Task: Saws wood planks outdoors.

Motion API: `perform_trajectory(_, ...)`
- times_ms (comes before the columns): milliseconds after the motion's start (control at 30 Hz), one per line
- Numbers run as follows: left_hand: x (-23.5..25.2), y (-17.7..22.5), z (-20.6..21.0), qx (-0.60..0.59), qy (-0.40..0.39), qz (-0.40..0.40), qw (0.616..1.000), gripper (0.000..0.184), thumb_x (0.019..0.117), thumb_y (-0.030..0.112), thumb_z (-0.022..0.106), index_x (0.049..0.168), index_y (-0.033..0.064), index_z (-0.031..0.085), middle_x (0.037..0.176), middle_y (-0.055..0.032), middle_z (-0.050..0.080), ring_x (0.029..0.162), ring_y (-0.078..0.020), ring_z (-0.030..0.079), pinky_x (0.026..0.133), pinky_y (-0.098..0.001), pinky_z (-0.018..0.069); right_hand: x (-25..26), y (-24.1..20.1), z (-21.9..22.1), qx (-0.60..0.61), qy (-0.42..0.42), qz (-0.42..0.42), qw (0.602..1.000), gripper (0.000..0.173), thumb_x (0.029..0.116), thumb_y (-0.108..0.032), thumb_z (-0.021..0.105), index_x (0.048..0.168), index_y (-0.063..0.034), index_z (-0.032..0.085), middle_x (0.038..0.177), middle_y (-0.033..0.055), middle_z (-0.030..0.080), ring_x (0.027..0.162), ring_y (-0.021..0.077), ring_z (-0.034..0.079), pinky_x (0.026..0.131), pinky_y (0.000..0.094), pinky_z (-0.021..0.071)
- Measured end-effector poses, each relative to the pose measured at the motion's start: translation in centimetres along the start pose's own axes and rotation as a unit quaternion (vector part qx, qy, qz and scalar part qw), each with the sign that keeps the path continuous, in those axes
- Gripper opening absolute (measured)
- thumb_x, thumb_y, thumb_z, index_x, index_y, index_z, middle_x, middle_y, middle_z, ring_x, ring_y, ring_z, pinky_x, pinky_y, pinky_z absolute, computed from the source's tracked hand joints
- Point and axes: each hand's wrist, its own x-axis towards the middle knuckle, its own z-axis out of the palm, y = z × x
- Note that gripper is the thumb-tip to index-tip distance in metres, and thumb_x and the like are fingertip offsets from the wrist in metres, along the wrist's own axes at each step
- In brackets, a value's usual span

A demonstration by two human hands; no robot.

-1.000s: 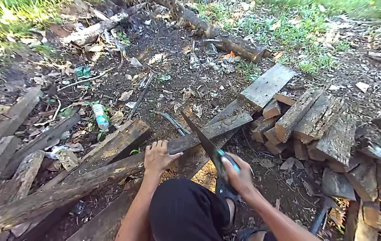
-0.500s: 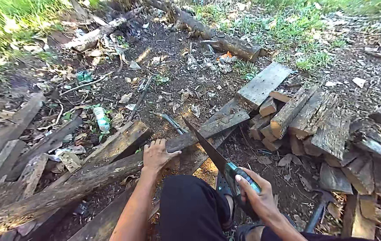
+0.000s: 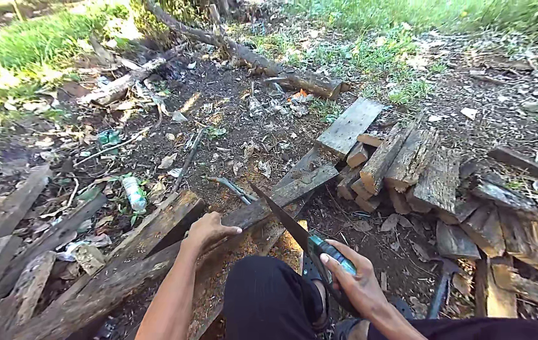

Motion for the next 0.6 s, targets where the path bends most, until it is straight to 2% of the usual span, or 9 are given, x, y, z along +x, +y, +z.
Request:
perform_trajectory(100, -2.6, 1.6, -0.7, 0.032, 0.029, 0.016, 0.999, 0.096, 0.0564, 0.093, 0.069, 0.107, 0.0119, 0.073, 0.102, -0.0170, 0.072, 0.099, -0.0384, 0.069, 0.083, -0.0665, 0.0538, -1.7, -0.7, -1.5, 0.002, 0.011, -0.020, 1.000, 0.043, 0.0981, -0.030, 0.069, 0.133, -0.0055, 0.065, 0.085, 0.0051, 0.073, 0.055, 0.0159, 0.065, 0.048, 0.0336, 0.0597)
perform_trajectory(167, -4.5, 2.6, -1.6, 0.071, 0.068, 0.033, 0.995, 0.094, 0.0620, 0.090, 0.070, 0.108, 0.0076, 0.070, 0.102, -0.0201, 0.071, 0.098, -0.0409, 0.069, 0.081, -0.0659, 0.0530, -2.1, -1.2, -2.2, 0.006, 0.018, -0.041, 0.999, 0.042, 0.0986, -0.029, 0.068, 0.132, -0.0041, 0.065, 0.083, 0.0064, 0.072, 0.054, 0.0170, 0.065, 0.046, 0.0341, 0.0594)
perform_trajectory(267, -5.7, 2.8, -1.4, 0.130, 0.190, 0.072, 0.970, 0.089, 0.0747, 0.082, 0.069, 0.110, -0.0003, 0.067, 0.101, -0.0216, 0.071, 0.095, -0.0405, 0.070, 0.079, -0.0596, 0.0546, -1.5, -1.7, -2.6, 0.015, 0.018, -0.068, 0.997, 0.041, 0.0997, -0.028, 0.066, 0.133, -0.0025, 0.064, 0.082, 0.0068, 0.072, 0.054, 0.0179, 0.065, 0.046, 0.0337, 0.0592)
perform_trajectory(333, -5.3, 2.2, 0.1, 0.172, 0.283, 0.096, 0.939, 0.082, 0.0788, 0.075, 0.072, 0.107, -0.0022, 0.067, 0.098, -0.0207, 0.071, 0.092, -0.0379, 0.071, 0.079, -0.0545, 0.0551, -1.1, -1.5, -2.5, 0.013, 0.017, -0.074, 0.997, 0.042, 0.0995, -0.028, 0.067, 0.133, -0.0027, 0.064, 0.084, 0.0067, 0.072, 0.054, 0.0177, 0.065, 0.046, 0.0333, 0.0592)
perform_trajectory(400, -4.8, 1.6, 1.9, 0.203, 0.323, 0.105, 0.918, 0.076, 0.0814, 0.069, 0.073, 0.107, -0.0024, 0.066, 0.101, -0.0211, 0.070, 0.096, -0.0378, 0.070, 0.084, -0.0551, 0.0532, -0.9, -0.7, -2.4, 0.004, 0.014, -0.071, 0.997, 0.042, 0.0987, -0.029, 0.068, 0.133, -0.0042, 0.065, 0.085, 0.0058, 0.073, 0.054, 0.0167, 0.065, 0.046, 0.0328, 0.0594)
perform_trajectory(500, -5.4, 1.9, 4.3, 0.199, 0.324, 0.110, 0.919, 0.063, 0.0845, 0.051, 0.077, 0.113, -0.0040, 0.065, 0.110, -0.0241, 0.069, 0.106, -0.0415, 0.068, 0.091, -0.0591, 0.0515, -2.0, 0.9, -3.0, -0.019, 0.011, -0.070, 0.997, 0.043, 0.0976, -0.030, 0.069, 0.131, -0.0039, 0.066, 0.090, 0.0047, 0.074, 0.056, 0.0139, 0.066, 0.048, 0.0314, 0.0599)
perform_trajectory(600, -6.7, 2.5, 6.2, 0.177, 0.363, 0.106, 0.909, 0.045, 0.0797, 0.028, 0.077, 0.110, -0.0027, 0.066, 0.110, -0.0237, 0.069, 0.104, -0.0408, 0.069, 0.091, -0.0581, 0.0522, -2.9, 0.5, -5.4, -0.037, -0.019, -0.061, 0.997, 0.043, 0.0971, -0.031, 0.069, 0.132, -0.0056, 0.066, 0.094, 0.0045, 0.074, 0.059, 0.0136, 0.067, 0.051, 0.0324, 0.0608)
